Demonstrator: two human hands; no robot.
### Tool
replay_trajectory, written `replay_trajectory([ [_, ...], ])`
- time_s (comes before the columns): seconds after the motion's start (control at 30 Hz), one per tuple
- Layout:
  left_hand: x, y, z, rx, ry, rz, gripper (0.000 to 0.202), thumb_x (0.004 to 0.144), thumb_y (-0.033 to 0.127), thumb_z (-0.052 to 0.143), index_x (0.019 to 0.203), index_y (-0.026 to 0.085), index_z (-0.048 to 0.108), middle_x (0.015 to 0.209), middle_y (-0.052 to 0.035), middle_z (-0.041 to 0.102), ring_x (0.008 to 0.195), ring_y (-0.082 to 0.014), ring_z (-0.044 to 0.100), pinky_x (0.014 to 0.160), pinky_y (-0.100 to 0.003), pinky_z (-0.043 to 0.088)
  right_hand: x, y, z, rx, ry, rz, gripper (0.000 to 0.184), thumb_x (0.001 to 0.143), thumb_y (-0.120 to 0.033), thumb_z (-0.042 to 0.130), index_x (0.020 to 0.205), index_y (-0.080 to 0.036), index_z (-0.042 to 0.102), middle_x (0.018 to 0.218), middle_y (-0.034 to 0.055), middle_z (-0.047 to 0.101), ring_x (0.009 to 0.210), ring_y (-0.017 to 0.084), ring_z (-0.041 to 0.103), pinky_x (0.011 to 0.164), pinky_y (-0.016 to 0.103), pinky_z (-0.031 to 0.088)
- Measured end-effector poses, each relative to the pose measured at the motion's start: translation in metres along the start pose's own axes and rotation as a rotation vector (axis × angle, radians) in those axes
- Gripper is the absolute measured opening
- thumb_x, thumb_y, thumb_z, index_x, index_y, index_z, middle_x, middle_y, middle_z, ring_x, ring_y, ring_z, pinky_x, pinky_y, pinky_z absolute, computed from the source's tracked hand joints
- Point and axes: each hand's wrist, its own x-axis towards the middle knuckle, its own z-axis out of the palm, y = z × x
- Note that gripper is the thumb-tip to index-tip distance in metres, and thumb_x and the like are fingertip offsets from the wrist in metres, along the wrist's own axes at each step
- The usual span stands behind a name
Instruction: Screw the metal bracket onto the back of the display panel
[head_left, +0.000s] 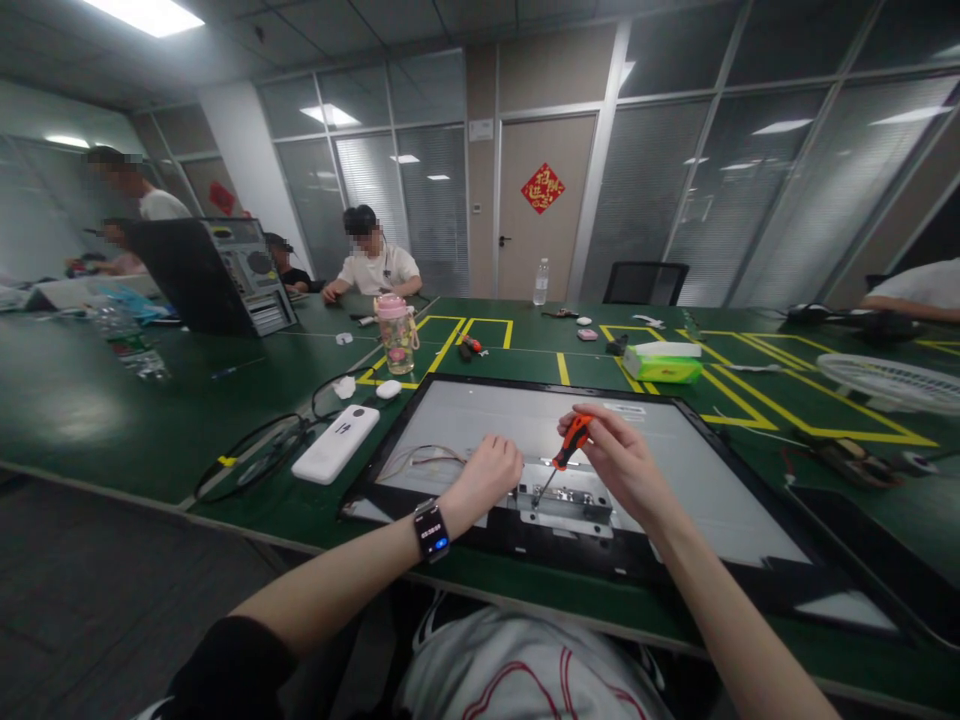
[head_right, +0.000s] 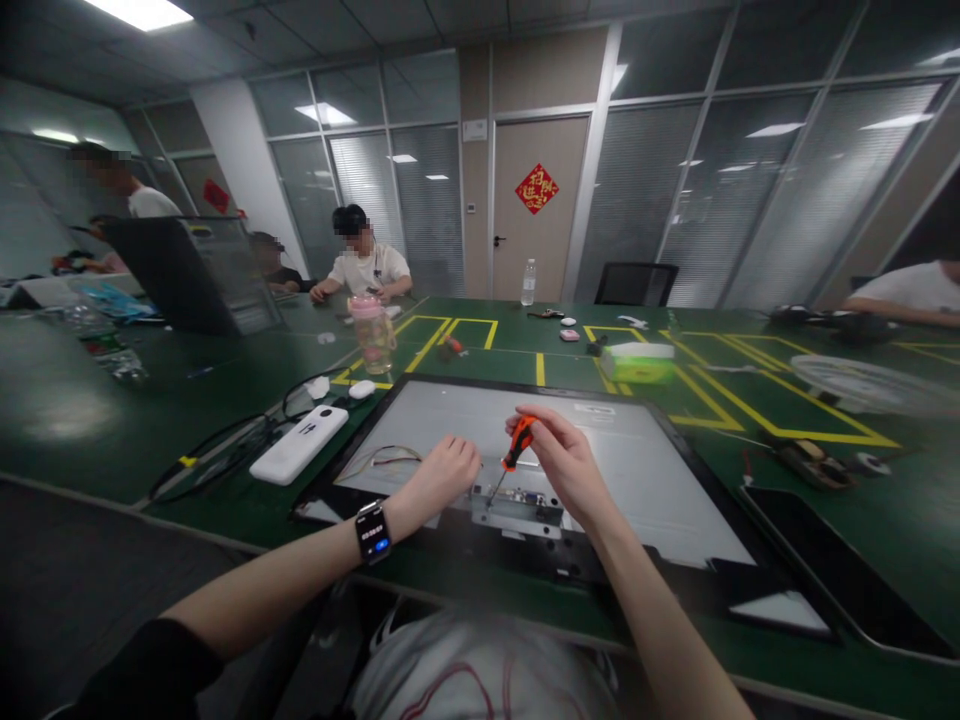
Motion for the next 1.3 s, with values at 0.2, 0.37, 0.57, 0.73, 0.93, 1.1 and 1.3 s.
replay_trajectory([
  [0.2,0.001,0.000,0.001,-0.031,-0.001,-0.016,0.014,0.092,0.003,0.051,0.090,0.011,0.062,0.086,-0.0105,0.063,0.083,-0.0254,0.060,0.072,-0.035,0.042,0.000,0.001,0.002,-0.080,-0.026,-0.047,0.025,0.075,-0.046,0.076,0.091,-0.027,0.072,0.098,0.0049,0.068,0.089,0.023,0.066,0.085,0.041,0.053],
  [0.37,-0.009,0.000,0.002,-0.072,0.000,-0.116,0.016,0.091,0.004,0.051,0.095,0.015,0.062,0.087,-0.0077,0.064,0.082,-0.0246,0.062,0.074,-0.036,0.045,-0.001,0.000,0.001,-0.071,-0.029,-0.065,0.019,0.075,-0.041,0.077,0.086,-0.026,0.073,0.093,0.0027,0.066,0.085,0.020,0.066,0.084,0.038,0.053],
  [0.57,-0.024,0.005,0.001,-0.325,0.009,-0.309,0.029,0.091,0.004,0.049,0.112,0.018,0.063,0.098,-0.0068,0.065,0.091,-0.0228,0.062,0.082,-0.034,0.048,-0.002,-0.002,0.000,-0.057,-0.109,-0.037,0.033,0.089,-0.041,0.062,0.118,-0.027,0.067,0.104,0.0070,0.072,0.097,0.022,0.068,0.097,0.044,0.049],
  [0.73,-0.025,0.015,0.007,-0.430,0.054,-0.370,0.030,0.093,0.005,0.044,0.113,0.017,0.063,0.102,-0.0074,0.065,0.095,-0.0228,0.061,0.087,-0.036,0.048,-0.003,-0.004,-0.002,-0.127,-0.121,-0.076,0.035,0.092,-0.038,0.057,0.124,-0.027,0.065,0.110,0.0081,0.072,0.103,0.025,0.067,0.102,0.046,0.045],
  [0.93,-0.027,0.022,0.009,-0.512,0.124,-0.380,0.027,0.095,0.008,0.042,0.111,0.017,0.063,0.104,-0.0076,0.064,0.100,-0.0229,0.060,0.094,-0.039,0.047,-0.006,-0.008,0.006,-0.261,-0.010,-0.193,0.020,0.083,-0.035,0.070,0.100,-0.027,0.075,0.096,0.0061,0.071,0.090,0.023,0.067,0.085,0.041,0.051],
  [1.1,-0.028,0.020,0.001,-0.563,0.086,-0.382,0.025,0.095,0.010,0.047,0.113,0.015,0.063,0.110,-0.0087,0.063,0.104,-0.0236,0.058,0.096,-0.038,0.047,-0.008,-0.008,0.010,-0.461,0.042,-0.407,0.017,0.085,-0.036,0.067,0.097,-0.027,0.075,0.089,0.0046,0.062,0.086,0.021,0.060,0.084,0.038,0.048],
  [1.3,-0.028,0.020,-0.001,-0.573,0.075,-0.389,0.026,0.095,0.011,0.047,0.115,0.014,0.063,0.112,-0.0096,0.063,0.107,-0.0243,0.058,0.098,-0.039,0.046,-0.009,-0.009,0.009,-0.457,-0.020,-0.383,0.022,0.092,-0.033,0.058,0.107,-0.027,0.072,0.093,0.0057,0.066,0.090,0.021,0.062,0.083,0.037,0.048],
])
